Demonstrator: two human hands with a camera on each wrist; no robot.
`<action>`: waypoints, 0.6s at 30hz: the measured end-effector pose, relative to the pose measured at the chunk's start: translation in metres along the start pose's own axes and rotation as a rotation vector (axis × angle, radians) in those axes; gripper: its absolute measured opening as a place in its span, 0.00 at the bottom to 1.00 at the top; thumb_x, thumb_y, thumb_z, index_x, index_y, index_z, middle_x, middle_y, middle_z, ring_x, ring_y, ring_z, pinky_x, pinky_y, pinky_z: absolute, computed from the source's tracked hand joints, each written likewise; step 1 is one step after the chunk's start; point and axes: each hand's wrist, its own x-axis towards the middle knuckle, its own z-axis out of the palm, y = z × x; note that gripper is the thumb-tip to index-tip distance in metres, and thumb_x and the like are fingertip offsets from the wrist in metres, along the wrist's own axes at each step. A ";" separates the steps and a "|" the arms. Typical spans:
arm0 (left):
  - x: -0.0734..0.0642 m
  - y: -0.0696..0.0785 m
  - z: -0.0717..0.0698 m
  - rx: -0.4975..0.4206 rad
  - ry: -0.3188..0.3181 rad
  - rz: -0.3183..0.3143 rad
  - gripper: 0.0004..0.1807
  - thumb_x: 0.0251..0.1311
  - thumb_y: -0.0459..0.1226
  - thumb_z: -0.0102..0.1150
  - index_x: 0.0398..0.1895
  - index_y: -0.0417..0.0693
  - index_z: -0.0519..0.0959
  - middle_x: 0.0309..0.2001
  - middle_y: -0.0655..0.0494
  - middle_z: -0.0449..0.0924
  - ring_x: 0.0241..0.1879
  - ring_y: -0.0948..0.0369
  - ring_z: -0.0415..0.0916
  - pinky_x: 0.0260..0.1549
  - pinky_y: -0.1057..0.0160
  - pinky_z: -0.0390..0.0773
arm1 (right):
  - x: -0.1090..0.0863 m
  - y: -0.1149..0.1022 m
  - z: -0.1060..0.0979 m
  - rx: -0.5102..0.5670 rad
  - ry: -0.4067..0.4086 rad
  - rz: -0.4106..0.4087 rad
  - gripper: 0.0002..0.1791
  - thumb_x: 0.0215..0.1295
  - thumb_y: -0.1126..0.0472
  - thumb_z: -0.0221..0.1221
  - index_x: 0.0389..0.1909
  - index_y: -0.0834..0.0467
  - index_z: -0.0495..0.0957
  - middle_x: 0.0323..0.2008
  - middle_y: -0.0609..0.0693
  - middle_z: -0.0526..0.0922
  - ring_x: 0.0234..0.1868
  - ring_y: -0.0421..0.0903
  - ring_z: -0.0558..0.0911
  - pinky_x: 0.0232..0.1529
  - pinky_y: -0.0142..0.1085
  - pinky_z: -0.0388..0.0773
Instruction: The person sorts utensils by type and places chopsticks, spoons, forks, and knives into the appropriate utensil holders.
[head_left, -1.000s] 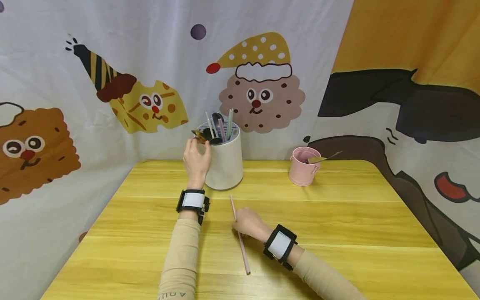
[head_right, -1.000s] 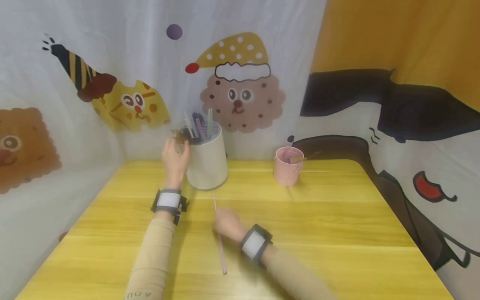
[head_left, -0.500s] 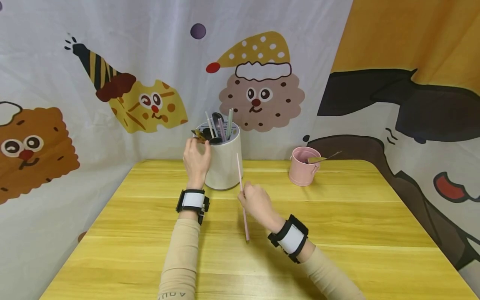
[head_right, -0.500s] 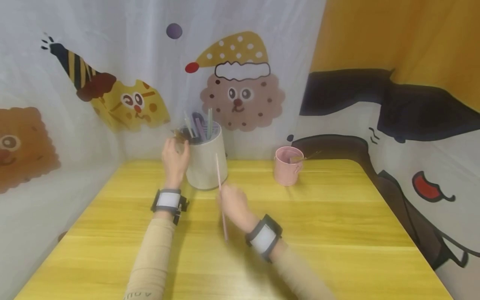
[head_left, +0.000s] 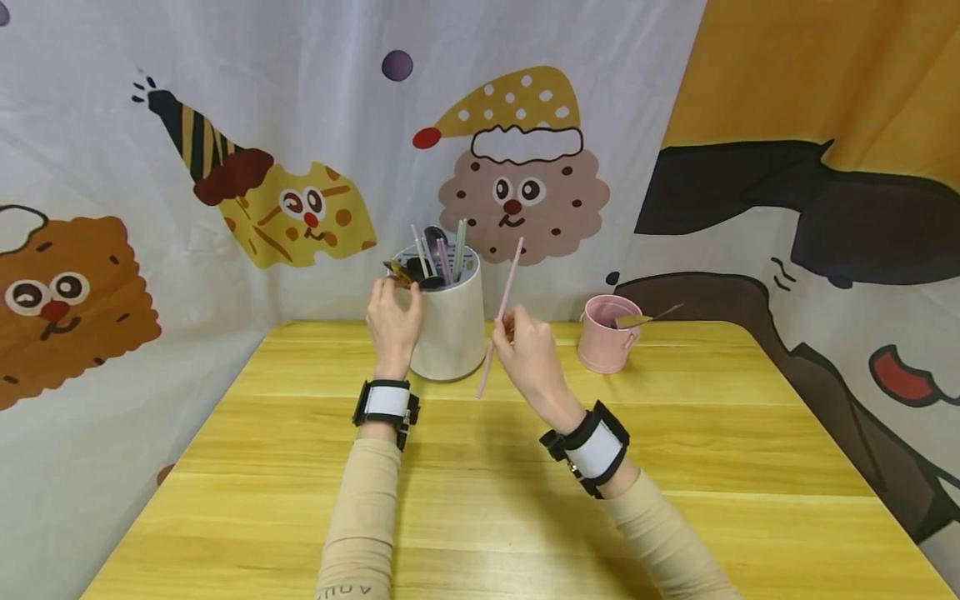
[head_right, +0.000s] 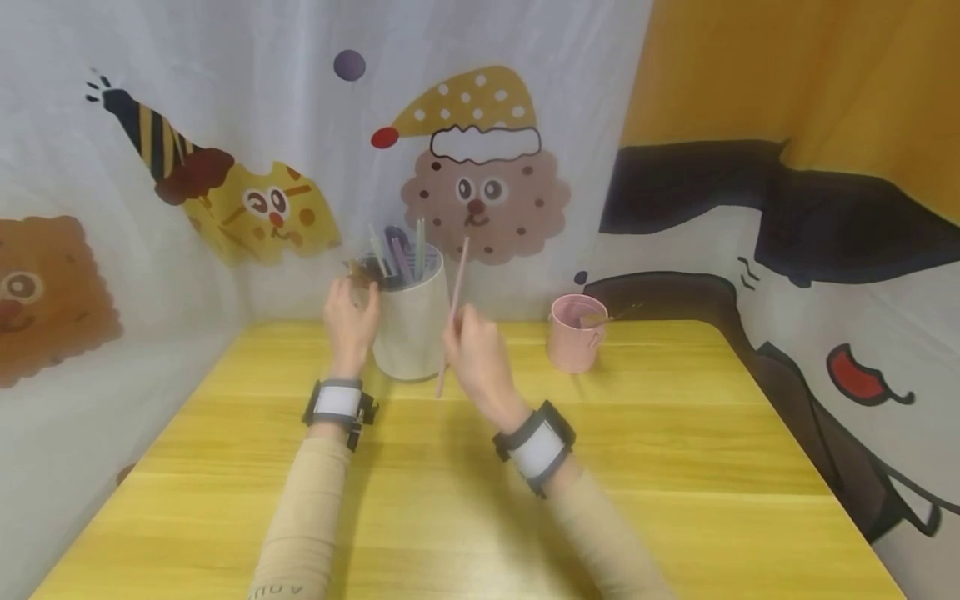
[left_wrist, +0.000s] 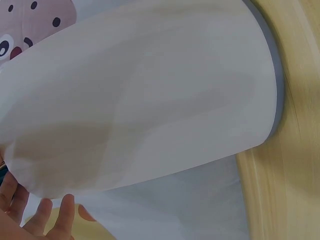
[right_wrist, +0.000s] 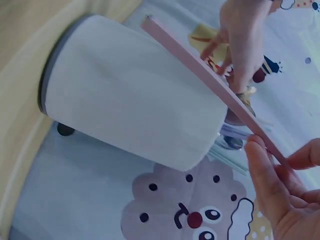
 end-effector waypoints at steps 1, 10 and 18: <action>0.000 0.000 0.000 0.000 -0.002 -0.001 0.18 0.62 0.43 0.53 0.44 0.35 0.77 0.46 0.42 0.78 0.43 0.45 0.78 0.45 0.51 0.78 | 0.002 0.000 -0.001 0.010 0.026 -0.015 0.04 0.63 0.70 0.54 0.31 0.68 0.74 0.26 0.61 0.83 0.26 0.50 0.84 0.23 0.35 0.81; 0.000 0.001 -0.001 0.003 0.004 0.006 0.18 0.62 0.43 0.54 0.43 0.36 0.78 0.45 0.43 0.78 0.42 0.46 0.78 0.43 0.52 0.78 | 0.011 -0.002 -0.007 0.098 0.208 -0.099 0.06 0.64 0.69 0.54 0.31 0.70 0.73 0.26 0.64 0.83 0.27 0.54 0.85 0.28 0.38 0.84; 0.000 0.001 -0.001 0.001 0.011 0.011 0.18 0.61 0.43 0.55 0.43 0.36 0.78 0.45 0.43 0.79 0.42 0.46 0.79 0.42 0.52 0.78 | 0.025 -0.005 -0.008 0.176 0.350 -0.146 0.07 0.65 0.69 0.52 0.34 0.70 0.73 0.29 0.63 0.83 0.31 0.53 0.85 0.31 0.37 0.84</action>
